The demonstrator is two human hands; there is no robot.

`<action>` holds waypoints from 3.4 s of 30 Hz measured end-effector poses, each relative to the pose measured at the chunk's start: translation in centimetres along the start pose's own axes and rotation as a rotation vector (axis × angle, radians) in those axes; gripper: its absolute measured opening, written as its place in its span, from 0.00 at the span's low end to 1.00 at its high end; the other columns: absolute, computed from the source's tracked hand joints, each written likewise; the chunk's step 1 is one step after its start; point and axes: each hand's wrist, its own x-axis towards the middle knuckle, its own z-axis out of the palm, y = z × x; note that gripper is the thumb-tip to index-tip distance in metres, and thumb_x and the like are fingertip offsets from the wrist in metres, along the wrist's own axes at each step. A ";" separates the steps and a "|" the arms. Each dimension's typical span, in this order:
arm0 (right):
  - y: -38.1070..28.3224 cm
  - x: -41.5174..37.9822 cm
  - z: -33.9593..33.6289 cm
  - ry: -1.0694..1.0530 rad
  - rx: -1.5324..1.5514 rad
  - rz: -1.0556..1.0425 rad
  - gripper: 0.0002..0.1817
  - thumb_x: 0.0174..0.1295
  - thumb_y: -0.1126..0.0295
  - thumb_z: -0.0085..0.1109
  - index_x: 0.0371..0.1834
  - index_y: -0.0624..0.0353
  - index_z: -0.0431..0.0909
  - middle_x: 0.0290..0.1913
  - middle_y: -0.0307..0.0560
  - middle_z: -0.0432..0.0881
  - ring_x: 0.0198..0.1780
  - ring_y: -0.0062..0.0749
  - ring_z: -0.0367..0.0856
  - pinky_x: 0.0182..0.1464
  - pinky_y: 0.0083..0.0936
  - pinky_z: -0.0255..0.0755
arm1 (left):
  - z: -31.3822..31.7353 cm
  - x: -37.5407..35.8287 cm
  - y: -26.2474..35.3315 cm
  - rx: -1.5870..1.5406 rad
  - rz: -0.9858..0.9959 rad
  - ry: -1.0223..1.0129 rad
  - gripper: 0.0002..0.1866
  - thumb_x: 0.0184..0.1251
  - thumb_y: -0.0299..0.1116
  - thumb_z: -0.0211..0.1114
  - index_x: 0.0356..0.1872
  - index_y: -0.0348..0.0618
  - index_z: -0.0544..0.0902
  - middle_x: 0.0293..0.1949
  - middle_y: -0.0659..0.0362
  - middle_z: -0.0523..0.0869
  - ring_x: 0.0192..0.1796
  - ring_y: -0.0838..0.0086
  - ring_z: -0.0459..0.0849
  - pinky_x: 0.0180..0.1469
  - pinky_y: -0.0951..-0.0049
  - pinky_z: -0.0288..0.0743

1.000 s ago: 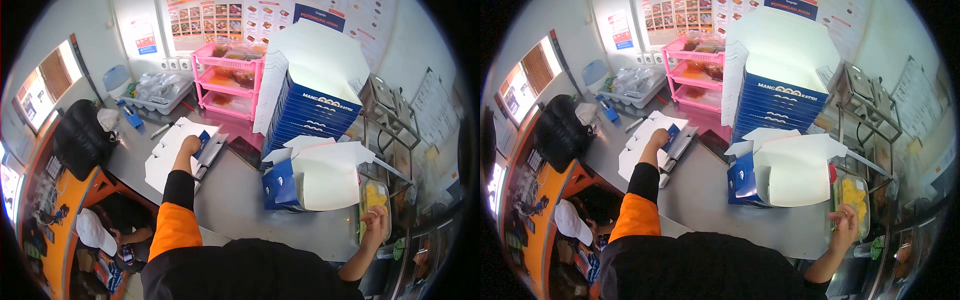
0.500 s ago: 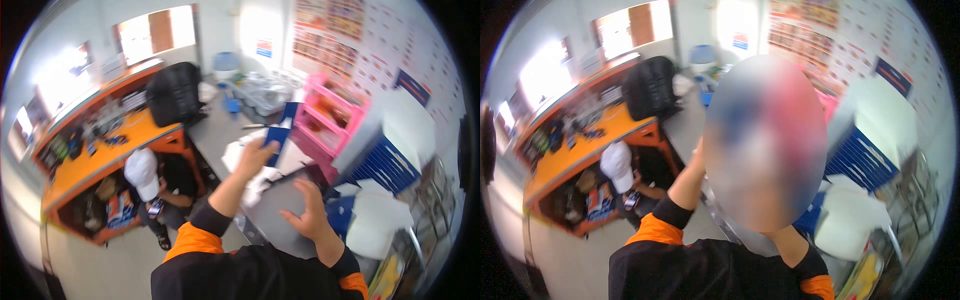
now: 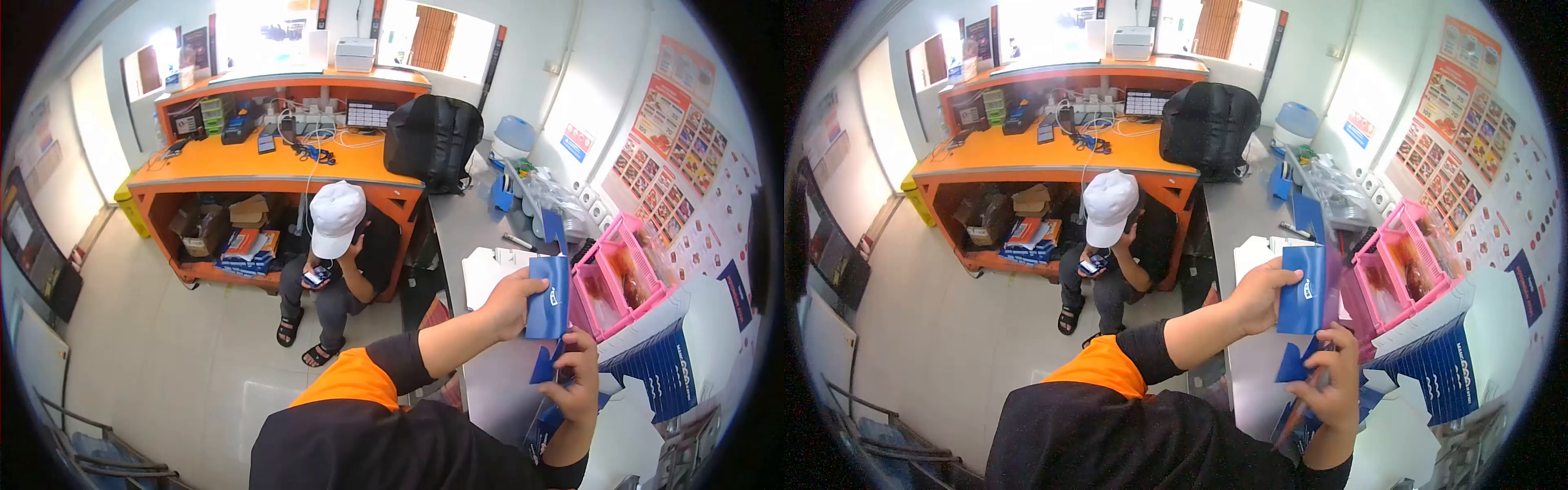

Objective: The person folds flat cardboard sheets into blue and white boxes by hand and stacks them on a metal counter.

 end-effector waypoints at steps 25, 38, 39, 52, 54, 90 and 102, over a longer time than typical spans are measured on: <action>3.0 0.2 2.0 0.401 0.285 -0.035 0.18 0.51 0.67 0.59 0.43 0.67 0.72 0.47 0.56 0.75 0.47 0.44 0.74 0.50 0.30 0.67 | -0.1 -4.3 -2.7 0.600 0.001 -0.267 0.18 0.65 0.27 0.51 0.56 0.41 0.66 0.46 0.60 0.76 0.47 0.77 0.75 0.48 0.75 0.73; 2.5 1.5 -0.8 -0.595 0.528 0.013 0.14 0.46 0.70 0.64 0.38 0.61 0.79 0.32 0.42 0.74 0.36 0.27 0.71 0.40 0.21 0.62 | -2.6 -9.8 -6.7 0.369 -0.640 -0.531 0.10 0.60 0.28 0.59 0.39 0.34 0.72 0.24 0.58 0.80 0.23 0.81 0.79 0.23 0.83 0.72; 2.2 1.6 -1.0 -0.748 0.575 0.027 0.13 0.47 0.70 0.63 0.38 0.60 0.79 0.32 0.42 0.73 0.37 0.27 0.71 0.40 0.21 0.62 | -2.6 -9.8 -6.7 0.352 -0.622 -0.534 0.10 0.59 0.28 0.59 0.38 0.34 0.72 0.23 0.59 0.79 0.24 0.81 0.79 0.23 0.83 0.72; 6.7 0.8 -3.0 0.628 1.477 0.364 0.16 0.58 0.68 0.50 0.48 0.64 0.71 0.41 0.48 0.79 0.44 0.33 0.78 0.48 0.30 0.73 | -4.4 -8.1 2.5 -0.035 0.015 -0.458 0.55 0.41 0.80 0.37 0.66 0.48 0.54 0.66 0.50 0.57 0.65 0.58 0.60 0.64 0.55 0.53; 6.4 1.2 -1.9 0.681 1.487 0.474 0.16 0.64 0.65 0.42 0.49 0.62 0.71 0.44 0.47 0.78 0.46 0.34 0.77 0.48 0.30 0.72 | -4.9 -9.1 3.0 0.329 -0.030 -0.353 0.46 0.49 0.70 0.48 0.64 0.47 0.58 0.61 0.49 0.64 0.61 0.61 0.66 0.62 0.59 0.58; -0.5 0.5 5.6 0.385 -0.329 -0.230 0.22 0.52 0.60 0.58 0.49 0.58 0.74 0.57 0.55 0.69 0.51 0.49 0.68 0.54 0.38 0.60 | -1.3 -7.1 -4.9 0.122 0.222 0.021 0.15 0.68 0.36 0.49 0.53 0.45 0.68 0.45 0.60 0.78 0.44 0.73 0.79 0.46 0.73 0.74; -2.1 -0.2 -1.7 -0.347 0.069 0.036 0.17 0.55 0.62 0.56 0.45 0.58 0.77 0.43 0.50 0.77 0.40 0.43 0.77 0.43 0.29 0.70 | -2.5 -9.4 -2.1 0.419 -0.589 -0.644 0.19 0.56 0.20 0.55 0.52 0.31 0.69 0.48 0.55 0.77 0.50 0.75 0.75 0.54 0.74 0.67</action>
